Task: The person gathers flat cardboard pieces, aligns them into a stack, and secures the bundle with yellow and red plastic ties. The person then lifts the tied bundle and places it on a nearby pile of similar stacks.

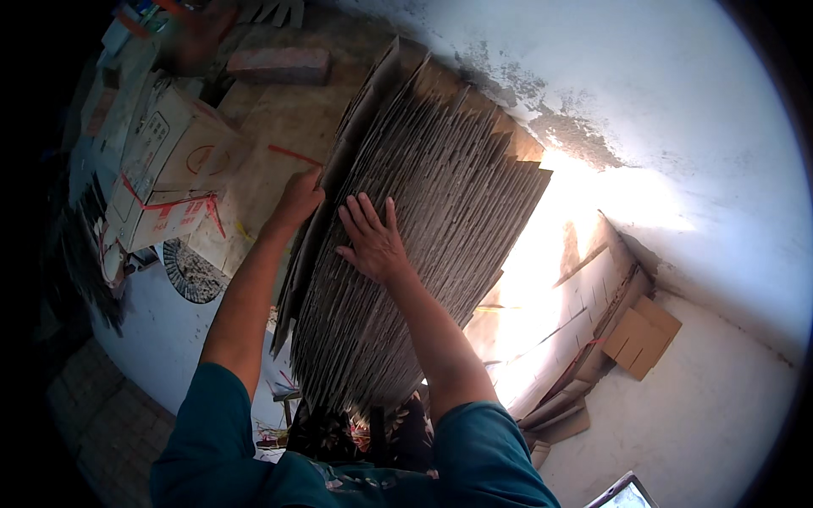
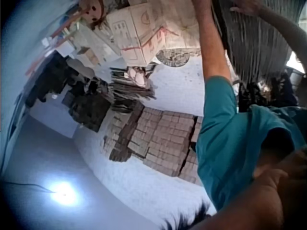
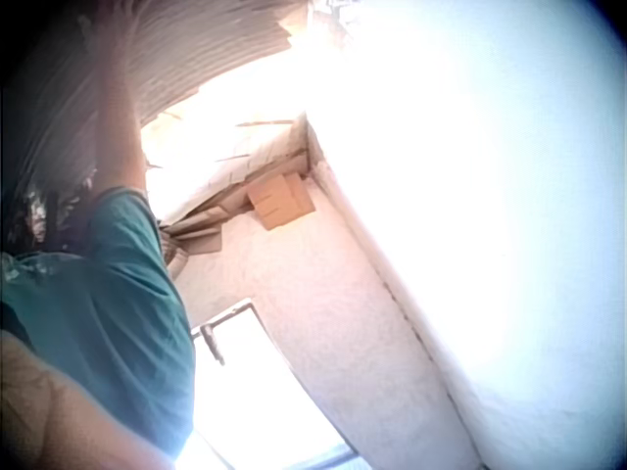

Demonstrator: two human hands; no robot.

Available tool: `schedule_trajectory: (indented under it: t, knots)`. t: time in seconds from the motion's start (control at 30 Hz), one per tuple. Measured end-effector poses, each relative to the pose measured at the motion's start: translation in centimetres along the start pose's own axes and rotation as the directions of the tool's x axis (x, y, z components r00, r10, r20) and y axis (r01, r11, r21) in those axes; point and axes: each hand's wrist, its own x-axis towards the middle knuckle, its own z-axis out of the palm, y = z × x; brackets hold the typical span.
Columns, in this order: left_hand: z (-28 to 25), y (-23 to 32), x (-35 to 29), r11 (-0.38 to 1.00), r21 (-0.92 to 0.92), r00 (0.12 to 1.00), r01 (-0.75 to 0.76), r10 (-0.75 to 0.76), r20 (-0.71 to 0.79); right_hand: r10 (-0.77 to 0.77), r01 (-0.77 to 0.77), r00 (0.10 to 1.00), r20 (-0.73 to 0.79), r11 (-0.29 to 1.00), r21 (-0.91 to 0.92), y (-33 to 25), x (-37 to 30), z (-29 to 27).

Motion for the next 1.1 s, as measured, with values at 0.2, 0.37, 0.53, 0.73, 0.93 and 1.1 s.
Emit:
schedule_trajectory:
  t: [0.2, 0.37, 0.53, 0.73, 0.93, 1.1]
  knots:
    - [2.1, 2.8, -0.3, 0.972, 0.211, 0.989, -0.106, 0.126, -0.083, 0.002, -0.002, 1.000, 0.003, 1.000, 0.030, 0.2, 0.0, 0.1]
    - [1.8, 3.4, -0.2, 0.971, 0.218, 0.995, -0.100, 0.098, 0.021, 0.005, -0.005, 1.000, -0.001, 0.999, 0.042, 0.1, 0.0, 0.2]
    - [1.8, 2.7, 0.3, 0.988, 0.135, 0.992, -0.074, 0.059, 0.112, 0.004, -0.003, 1.000, -0.018, 0.999, 0.041, 0.1, 0.0, 0.1]
    - [1.9, 1.0, 0.9, 0.972, -0.230, 0.999, -0.037, 0.037, -0.004, -0.006, 0.007, 1.000, -0.011, 0.999, 0.040, 0.1, -0.1, -0.1]
    - [0.3, -0.4, 2.0, 0.988, -0.155, 0.994, -0.013, 0.030, 0.106, 0.001, 0.002, 0.999, -0.050, 0.998, 0.061, 0.2, -0.1, 0.2]
    - [0.5, -0.8, 1.4, 0.964, -0.267, 0.999, 0.015, -0.024, -0.031, 0.007, -0.003, 0.999, -0.054, 0.997, 0.080, 0.1, -0.1, 0.3]
